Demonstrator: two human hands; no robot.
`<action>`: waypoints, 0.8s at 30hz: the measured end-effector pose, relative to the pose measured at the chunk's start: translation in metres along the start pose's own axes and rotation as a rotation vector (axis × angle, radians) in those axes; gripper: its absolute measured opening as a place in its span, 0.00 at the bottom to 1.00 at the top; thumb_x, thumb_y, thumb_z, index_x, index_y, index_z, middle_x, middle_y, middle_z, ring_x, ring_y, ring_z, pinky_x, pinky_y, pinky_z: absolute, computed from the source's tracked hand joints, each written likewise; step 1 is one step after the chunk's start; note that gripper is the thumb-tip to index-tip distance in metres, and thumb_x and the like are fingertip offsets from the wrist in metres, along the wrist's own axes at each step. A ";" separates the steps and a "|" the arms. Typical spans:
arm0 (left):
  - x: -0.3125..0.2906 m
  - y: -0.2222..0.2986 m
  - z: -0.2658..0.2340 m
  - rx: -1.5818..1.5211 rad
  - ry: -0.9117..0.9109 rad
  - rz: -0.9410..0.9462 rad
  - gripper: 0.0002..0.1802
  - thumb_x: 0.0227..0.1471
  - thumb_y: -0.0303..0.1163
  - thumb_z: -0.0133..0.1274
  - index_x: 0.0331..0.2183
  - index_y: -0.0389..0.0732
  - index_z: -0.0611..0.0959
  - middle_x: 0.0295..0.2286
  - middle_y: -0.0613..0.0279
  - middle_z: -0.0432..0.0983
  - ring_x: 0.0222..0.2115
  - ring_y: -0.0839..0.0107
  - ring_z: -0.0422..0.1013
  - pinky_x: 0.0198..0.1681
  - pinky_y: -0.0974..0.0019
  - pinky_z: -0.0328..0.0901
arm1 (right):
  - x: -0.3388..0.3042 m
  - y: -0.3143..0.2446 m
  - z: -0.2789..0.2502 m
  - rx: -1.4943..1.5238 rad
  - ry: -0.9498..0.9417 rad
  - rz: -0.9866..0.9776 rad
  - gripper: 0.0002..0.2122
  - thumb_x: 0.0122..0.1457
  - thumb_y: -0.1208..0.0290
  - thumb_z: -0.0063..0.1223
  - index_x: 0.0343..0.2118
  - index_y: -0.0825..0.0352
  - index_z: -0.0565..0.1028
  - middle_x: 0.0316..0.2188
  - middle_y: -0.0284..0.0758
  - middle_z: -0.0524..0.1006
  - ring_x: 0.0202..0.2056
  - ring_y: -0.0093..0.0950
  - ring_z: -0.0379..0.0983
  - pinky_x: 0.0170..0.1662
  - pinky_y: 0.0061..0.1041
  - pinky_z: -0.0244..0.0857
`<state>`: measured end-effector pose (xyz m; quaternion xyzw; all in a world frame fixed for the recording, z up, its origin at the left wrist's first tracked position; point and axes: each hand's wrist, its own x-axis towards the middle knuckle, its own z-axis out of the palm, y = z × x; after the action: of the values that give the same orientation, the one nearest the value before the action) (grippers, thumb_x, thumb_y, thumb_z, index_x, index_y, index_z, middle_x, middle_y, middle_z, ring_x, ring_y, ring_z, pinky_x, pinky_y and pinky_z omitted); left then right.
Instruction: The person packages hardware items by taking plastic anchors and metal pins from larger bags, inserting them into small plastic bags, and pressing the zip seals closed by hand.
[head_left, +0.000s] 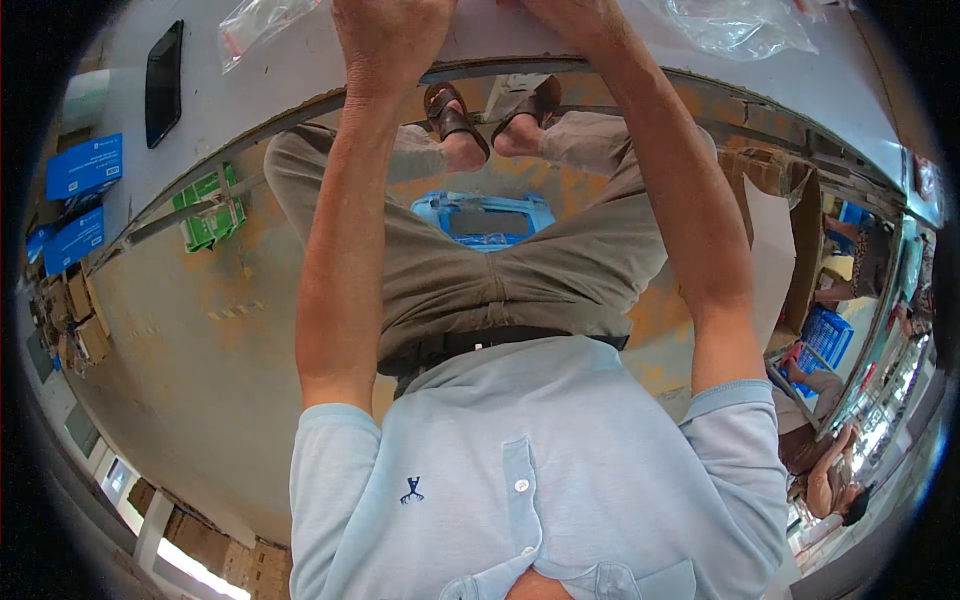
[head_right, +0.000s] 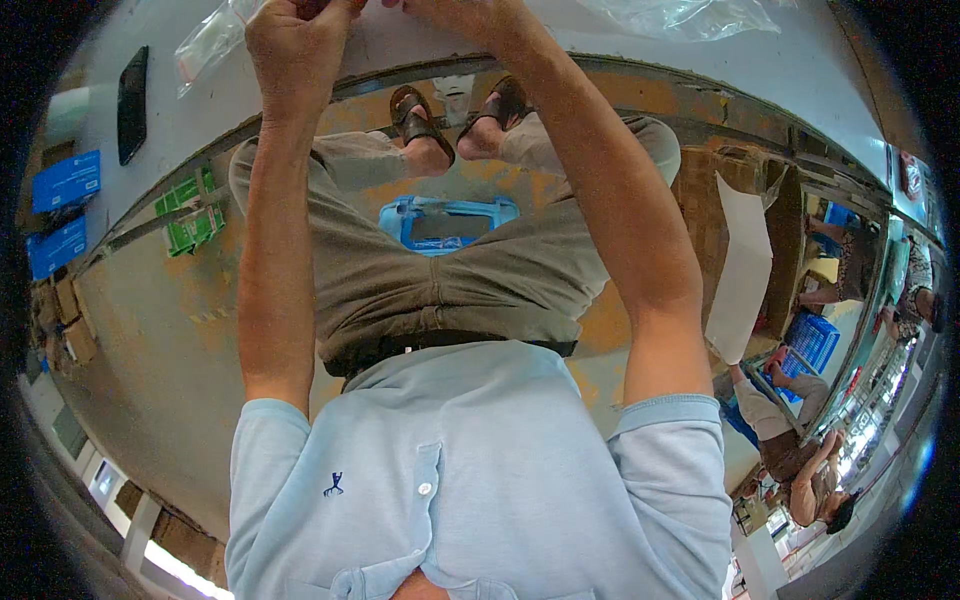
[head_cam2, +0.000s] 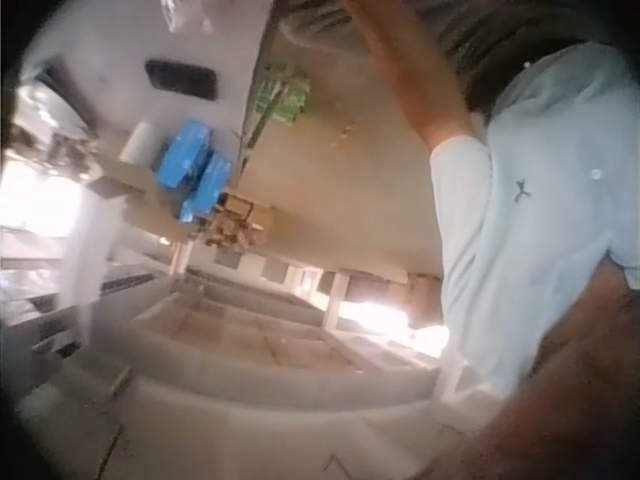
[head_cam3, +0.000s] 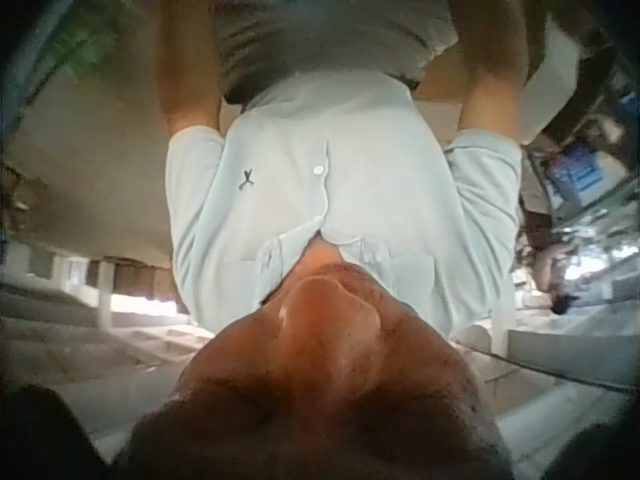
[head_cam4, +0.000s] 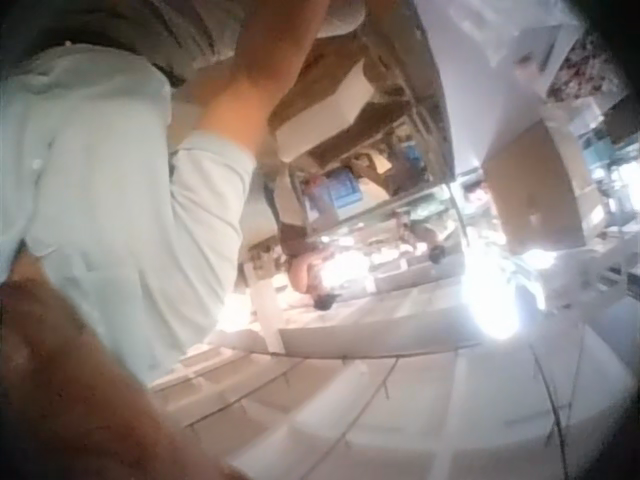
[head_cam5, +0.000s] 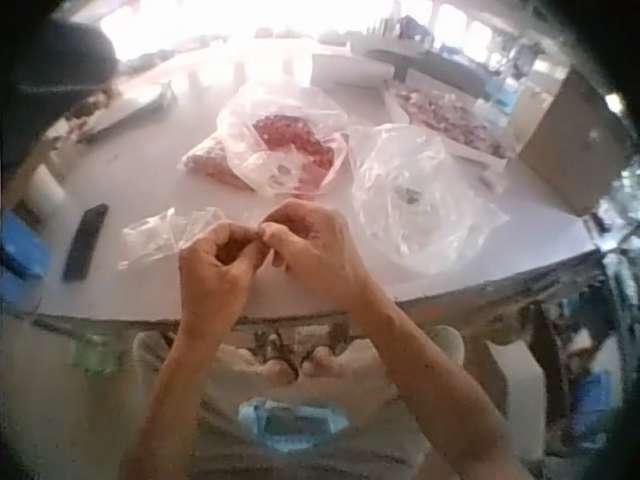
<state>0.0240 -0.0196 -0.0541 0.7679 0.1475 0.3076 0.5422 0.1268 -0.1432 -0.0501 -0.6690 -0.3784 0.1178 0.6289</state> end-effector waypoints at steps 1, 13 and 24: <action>0.000 0.000 0.000 0.000 -0.001 0.000 0.05 0.57 0.26 0.61 0.33 0.33 0.87 0.26 0.64 0.83 0.27 0.79 0.75 0.33 0.72 0.69 | 0.000 0.001 0.000 0.000 0.001 0.000 0.10 0.61 0.73 0.54 0.36 0.76 0.80 0.28 0.36 0.80 0.27 0.22 0.76 0.31 0.23 0.71; -0.001 -0.003 0.005 -0.003 0.046 0.064 0.05 0.57 0.25 0.60 0.33 0.32 0.86 0.25 0.63 0.82 0.27 0.79 0.75 0.32 0.72 0.69 | 0.001 0.000 0.004 -0.024 0.078 0.046 0.08 0.61 0.73 0.54 0.33 0.75 0.80 0.26 0.34 0.80 0.26 0.20 0.75 0.29 0.22 0.69; -0.004 -0.001 0.002 0.035 0.075 0.049 0.07 0.58 0.26 0.60 0.34 0.32 0.86 0.25 0.60 0.83 0.27 0.77 0.76 0.33 0.70 0.70 | 0.003 0.002 0.008 -0.079 0.064 0.024 0.08 0.61 0.73 0.54 0.32 0.74 0.80 0.25 0.33 0.79 0.25 0.19 0.74 0.29 0.22 0.68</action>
<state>0.0226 -0.0231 -0.0570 0.7685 0.1542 0.3468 0.5151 0.1249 -0.1352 -0.0524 -0.7011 -0.3542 0.0888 0.6124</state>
